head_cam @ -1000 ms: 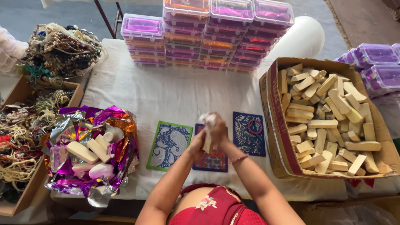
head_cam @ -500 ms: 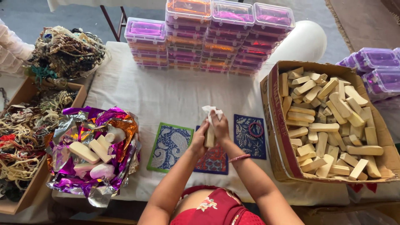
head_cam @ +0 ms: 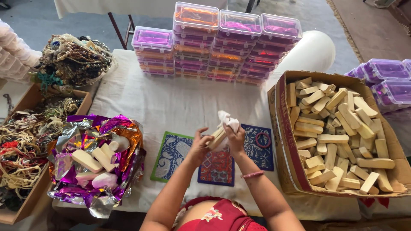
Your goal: Cleaning and wiping wooden blocks before wrapping them.
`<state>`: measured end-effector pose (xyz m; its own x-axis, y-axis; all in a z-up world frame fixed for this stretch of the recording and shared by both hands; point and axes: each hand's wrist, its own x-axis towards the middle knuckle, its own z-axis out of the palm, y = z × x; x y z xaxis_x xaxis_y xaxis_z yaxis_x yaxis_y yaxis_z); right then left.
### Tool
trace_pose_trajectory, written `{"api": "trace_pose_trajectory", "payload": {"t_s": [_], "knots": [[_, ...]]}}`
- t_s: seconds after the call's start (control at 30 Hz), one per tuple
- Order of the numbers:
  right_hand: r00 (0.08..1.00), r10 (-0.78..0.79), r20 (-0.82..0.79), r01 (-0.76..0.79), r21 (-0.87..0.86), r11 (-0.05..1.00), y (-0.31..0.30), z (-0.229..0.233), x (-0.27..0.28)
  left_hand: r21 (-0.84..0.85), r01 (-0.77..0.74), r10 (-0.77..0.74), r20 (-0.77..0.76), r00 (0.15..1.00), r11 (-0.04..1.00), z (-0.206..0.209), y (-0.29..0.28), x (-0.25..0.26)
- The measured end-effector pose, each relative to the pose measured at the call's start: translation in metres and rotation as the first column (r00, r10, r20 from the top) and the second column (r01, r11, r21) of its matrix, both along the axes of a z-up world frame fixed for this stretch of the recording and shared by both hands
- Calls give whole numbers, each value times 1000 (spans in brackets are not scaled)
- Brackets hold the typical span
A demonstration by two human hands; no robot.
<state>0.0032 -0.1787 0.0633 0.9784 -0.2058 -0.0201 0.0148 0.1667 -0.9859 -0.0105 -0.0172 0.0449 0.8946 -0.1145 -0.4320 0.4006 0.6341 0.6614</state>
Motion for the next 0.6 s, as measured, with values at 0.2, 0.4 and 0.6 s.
{"api": "trace_pose_trajectory", "payload": {"t_s": [0.2,0.4,0.6], "knots": [[960,-1,280,67,-226,972,55,33,-53,-149,143,-129,98,987,979,6,-25,6],[759,414,503,183,-774,606,55,53,-57,-154,130,-133,-9,991,979,5,-16,3],[980,155,-127,-177,-182,967,10,10,14,110,272,-271,-27,962,956,14,-9,-6]]}}
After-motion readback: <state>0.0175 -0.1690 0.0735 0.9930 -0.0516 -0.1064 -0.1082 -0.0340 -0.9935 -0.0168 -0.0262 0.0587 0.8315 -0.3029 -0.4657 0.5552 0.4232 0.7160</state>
